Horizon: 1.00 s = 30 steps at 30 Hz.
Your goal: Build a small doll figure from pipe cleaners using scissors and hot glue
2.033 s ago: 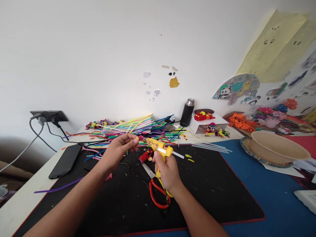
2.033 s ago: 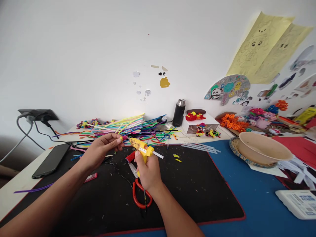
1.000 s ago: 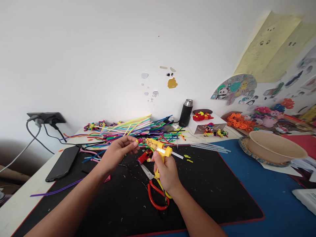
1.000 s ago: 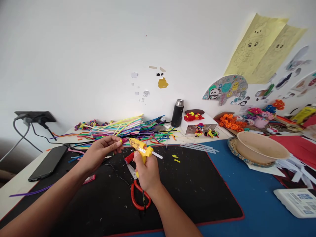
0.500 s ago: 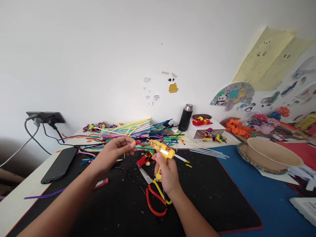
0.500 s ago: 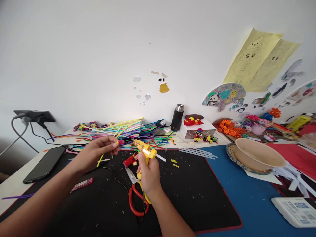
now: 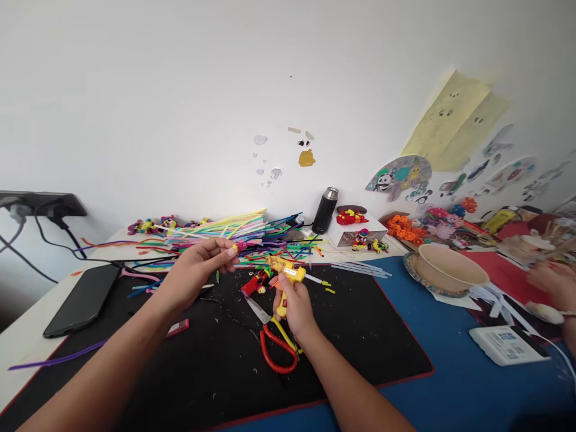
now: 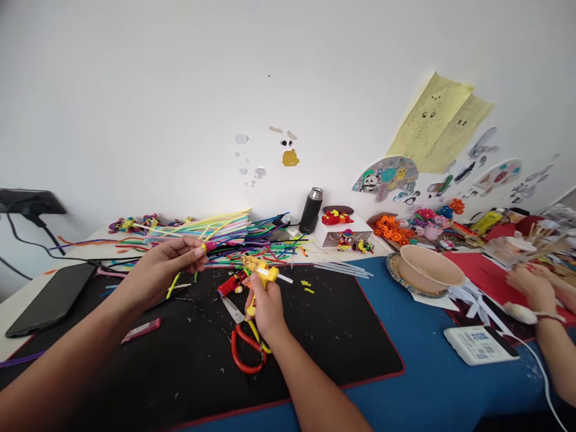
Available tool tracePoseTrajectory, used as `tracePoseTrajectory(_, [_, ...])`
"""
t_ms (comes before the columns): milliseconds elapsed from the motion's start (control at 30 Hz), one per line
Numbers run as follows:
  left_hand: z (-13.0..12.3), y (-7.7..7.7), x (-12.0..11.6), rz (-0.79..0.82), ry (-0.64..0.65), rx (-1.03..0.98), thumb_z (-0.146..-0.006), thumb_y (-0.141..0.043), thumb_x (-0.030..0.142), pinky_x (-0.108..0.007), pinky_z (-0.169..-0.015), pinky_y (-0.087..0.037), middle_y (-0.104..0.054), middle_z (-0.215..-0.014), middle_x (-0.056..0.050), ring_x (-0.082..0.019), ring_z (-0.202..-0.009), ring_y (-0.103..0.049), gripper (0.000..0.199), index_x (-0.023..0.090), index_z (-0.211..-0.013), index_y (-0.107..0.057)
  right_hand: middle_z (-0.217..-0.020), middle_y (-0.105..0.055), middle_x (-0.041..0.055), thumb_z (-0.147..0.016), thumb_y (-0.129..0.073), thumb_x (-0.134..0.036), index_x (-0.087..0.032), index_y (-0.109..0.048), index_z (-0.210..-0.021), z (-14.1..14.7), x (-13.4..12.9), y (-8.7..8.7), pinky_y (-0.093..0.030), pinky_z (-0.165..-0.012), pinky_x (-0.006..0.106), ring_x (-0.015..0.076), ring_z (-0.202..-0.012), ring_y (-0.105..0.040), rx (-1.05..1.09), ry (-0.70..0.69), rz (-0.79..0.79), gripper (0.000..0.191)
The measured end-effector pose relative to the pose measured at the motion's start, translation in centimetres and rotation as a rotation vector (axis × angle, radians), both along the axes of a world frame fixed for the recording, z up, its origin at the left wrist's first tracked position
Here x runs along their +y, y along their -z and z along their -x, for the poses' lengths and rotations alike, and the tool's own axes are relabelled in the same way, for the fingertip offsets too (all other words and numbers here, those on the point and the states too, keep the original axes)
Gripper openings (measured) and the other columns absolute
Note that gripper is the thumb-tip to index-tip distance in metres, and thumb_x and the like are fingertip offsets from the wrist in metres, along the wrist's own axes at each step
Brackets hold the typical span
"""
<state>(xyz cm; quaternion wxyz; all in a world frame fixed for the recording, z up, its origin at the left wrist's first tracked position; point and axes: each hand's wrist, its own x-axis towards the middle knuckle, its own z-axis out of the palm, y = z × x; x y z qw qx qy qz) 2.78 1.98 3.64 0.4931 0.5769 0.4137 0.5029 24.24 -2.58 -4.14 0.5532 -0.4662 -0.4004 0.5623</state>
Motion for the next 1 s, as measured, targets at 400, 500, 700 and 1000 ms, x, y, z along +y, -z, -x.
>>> tracePoseTrajectory(400, [-1.2,-0.5,-1.2,0.030,0.094,0.018,-0.073,-0.088,0.062,-0.031,-0.063,-0.048,-0.071,-0.073,-0.003,-0.020,-0.069,-0.064,0.045,0.021,-0.086,-0.074,-0.052,-0.052,-0.0068,-0.081,-0.076,-0.069,-0.015,-0.068,-0.093,-7.4,-3.6,1.5,-0.019,-0.033,0.019,0.0083,-0.033,-0.043,0.106,0.139,0.146,0.056])
tracePoseTrajectory(500, [-1.6,-0.7,-1.7,0.049,0.100,0.021,-0.069,-0.089,0.064,-0.032,-0.062,-0.049,-0.071,-0.072,-0.004,-0.021,-0.068,-0.064,0.048,0.021,-0.086,-0.074,-0.055,-0.053,-0.0056,-0.090,-0.070,-0.065,-0.015,-0.067,-0.093,-8.0,-3.7,1.1,-0.018,-0.033,0.018,0.0081,-0.034,-0.044,0.155,0.186,0.250,0.050])
tracePoseTrajectory(700, [-2.0,0.0,-2.0,0.063,0.144,0.025,-0.070,-0.089,0.064,-0.031,-0.063,-0.049,-0.071,-0.073,-0.004,-0.020,-0.067,-0.063,0.049,0.021,-0.088,-0.074,-0.062,-0.057,-0.0031,-0.109,-0.046,-0.054,-0.016,-0.067,-0.097,-8.3,-3.1,0.0,-0.024,-0.034,0.017,0.0088,-0.038,-0.052,0.053,0.102,0.407,0.046])
tracePoseTrajectory(1000, [-2.3,-0.1,-2.5,0.121,0.159,-0.106,-0.069,-0.093,0.055,-0.030,-0.061,-0.048,-0.072,-0.074,-0.002,-0.018,-0.065,-0.062,0.044,0.020,-0.089,-0.075,-0.061,-0.068,0.0031,-0.103,-0.052,-0.066,-0.015,-0.070,-0.092,-10.7,-3.3,0.3,-0.029,-0.031,0.018,0.0151,-0.038,-0.064,-0.393,-0.006,0.322,0.055])
